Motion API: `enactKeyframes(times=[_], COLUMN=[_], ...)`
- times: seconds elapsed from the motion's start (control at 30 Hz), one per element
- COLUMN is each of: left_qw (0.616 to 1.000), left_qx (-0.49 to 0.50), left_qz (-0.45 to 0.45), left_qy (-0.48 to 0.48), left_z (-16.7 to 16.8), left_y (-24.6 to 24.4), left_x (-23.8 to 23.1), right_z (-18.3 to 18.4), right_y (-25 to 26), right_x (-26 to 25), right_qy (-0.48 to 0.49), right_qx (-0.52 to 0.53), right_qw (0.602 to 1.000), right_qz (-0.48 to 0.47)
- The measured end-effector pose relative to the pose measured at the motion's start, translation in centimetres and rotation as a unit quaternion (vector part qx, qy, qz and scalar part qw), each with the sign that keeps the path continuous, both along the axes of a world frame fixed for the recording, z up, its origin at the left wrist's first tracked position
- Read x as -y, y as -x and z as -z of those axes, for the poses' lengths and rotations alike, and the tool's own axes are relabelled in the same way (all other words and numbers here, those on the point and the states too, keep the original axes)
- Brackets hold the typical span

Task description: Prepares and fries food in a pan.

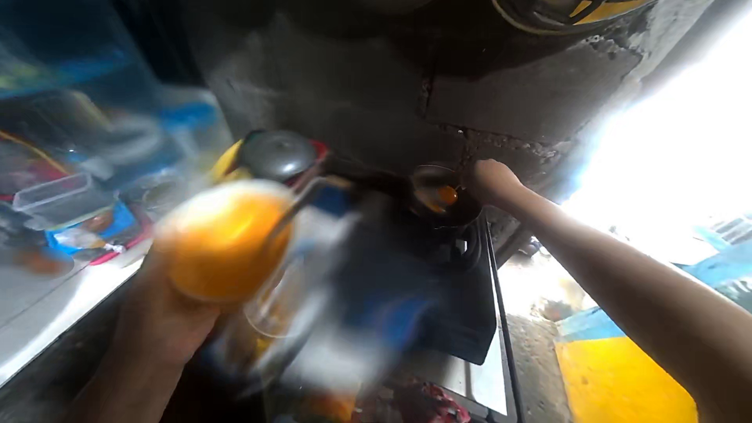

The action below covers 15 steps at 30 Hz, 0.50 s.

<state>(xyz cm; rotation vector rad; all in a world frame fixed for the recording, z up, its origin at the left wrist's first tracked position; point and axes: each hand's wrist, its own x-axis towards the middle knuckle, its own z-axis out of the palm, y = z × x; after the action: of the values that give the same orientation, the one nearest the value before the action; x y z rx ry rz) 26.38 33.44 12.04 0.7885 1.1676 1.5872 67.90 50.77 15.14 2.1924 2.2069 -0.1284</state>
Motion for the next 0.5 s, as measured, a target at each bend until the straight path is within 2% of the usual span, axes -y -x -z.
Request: enactKeyframes(times=[0.37,0.5], left_qw=[0.999,0.998], left_qx=[0.036,0.036], left_qz=[-0.024,-0.045], left_qy=[0.013,0.024], left_z=[3.8,4.7], left_y=[5.8,6.7], left_x=[5.4,6.3], right_z=[-0.1,-0.3], right_y=[0.7,0.2], right_x=[-0.5,-0.6], right_qy=[0.014,0.010], right_qx=[-0.006,0.037], right_qw=[0.998,0.998], right_qz=[-0.055,-0.053])
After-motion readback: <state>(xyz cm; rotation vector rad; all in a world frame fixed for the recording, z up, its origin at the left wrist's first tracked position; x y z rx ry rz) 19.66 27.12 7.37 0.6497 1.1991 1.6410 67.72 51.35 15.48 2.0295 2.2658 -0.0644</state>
